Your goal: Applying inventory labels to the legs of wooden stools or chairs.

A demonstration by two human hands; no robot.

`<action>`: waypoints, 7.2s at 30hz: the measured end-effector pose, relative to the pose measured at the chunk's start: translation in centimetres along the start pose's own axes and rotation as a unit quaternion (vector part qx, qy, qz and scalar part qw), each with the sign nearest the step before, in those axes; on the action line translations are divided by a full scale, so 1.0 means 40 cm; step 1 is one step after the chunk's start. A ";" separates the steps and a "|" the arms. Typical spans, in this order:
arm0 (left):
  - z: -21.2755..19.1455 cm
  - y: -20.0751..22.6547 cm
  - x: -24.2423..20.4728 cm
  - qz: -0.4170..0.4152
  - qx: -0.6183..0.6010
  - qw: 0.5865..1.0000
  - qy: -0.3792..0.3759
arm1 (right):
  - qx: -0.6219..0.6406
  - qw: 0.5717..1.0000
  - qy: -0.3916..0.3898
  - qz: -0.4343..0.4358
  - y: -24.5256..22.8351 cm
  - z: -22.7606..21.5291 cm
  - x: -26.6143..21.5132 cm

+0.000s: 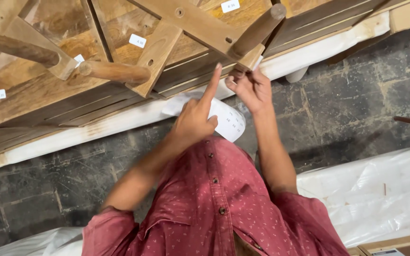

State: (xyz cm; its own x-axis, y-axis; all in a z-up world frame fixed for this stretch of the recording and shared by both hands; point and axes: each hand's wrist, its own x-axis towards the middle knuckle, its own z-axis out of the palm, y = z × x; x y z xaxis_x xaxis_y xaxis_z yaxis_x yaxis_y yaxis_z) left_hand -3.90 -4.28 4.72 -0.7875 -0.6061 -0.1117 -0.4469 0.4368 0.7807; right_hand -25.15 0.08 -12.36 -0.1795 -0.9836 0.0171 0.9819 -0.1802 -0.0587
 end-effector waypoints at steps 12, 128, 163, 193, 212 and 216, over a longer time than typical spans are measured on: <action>-0.032 -0.016 0.153 0.065 0.144 0.985 -0.066 | 0.009 0.997 -0.064 0.052 0.044 0.040 0.074; -0.142 -0.096 0.262 0.201 0.114 0.951 -0.205 | -0.370 0.833 0.273 -0.308 0.079 0.247 0.034; -0.128 -0.078 0.245 0.155 0.141 0.961 -0.181 | -0.387 0.848 0.229 -0.281 0.089 0.274 0.029; -0.061 -0.047 -0.035 -0.004 -0.012 0.999 -0.031 | -0.749 0.580 0.039 -0.318 0.051 0.427 0.102; 0.184 0.063 0.059 0.172 -0.212 0.962 0.004 | -0.444 0.801 0.308 -0.258 -0.242 0.256 -0.433; 0.222 0.068 0.110 0.131 -0.207 0.964 -0.101 | -0.334 0.853 0.289 -0.279 -0.326 0.289 -0.435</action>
State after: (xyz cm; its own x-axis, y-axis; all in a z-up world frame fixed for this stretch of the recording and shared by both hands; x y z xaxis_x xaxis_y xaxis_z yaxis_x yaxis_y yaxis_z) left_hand -12.34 0.17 0.88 -0.9354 -0.3515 0.0389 -0.0456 0.2291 0.9723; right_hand -34.12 19.61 -0.36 -0.7970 -0.5472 -0.2557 0.5151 -0.3947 -0.7609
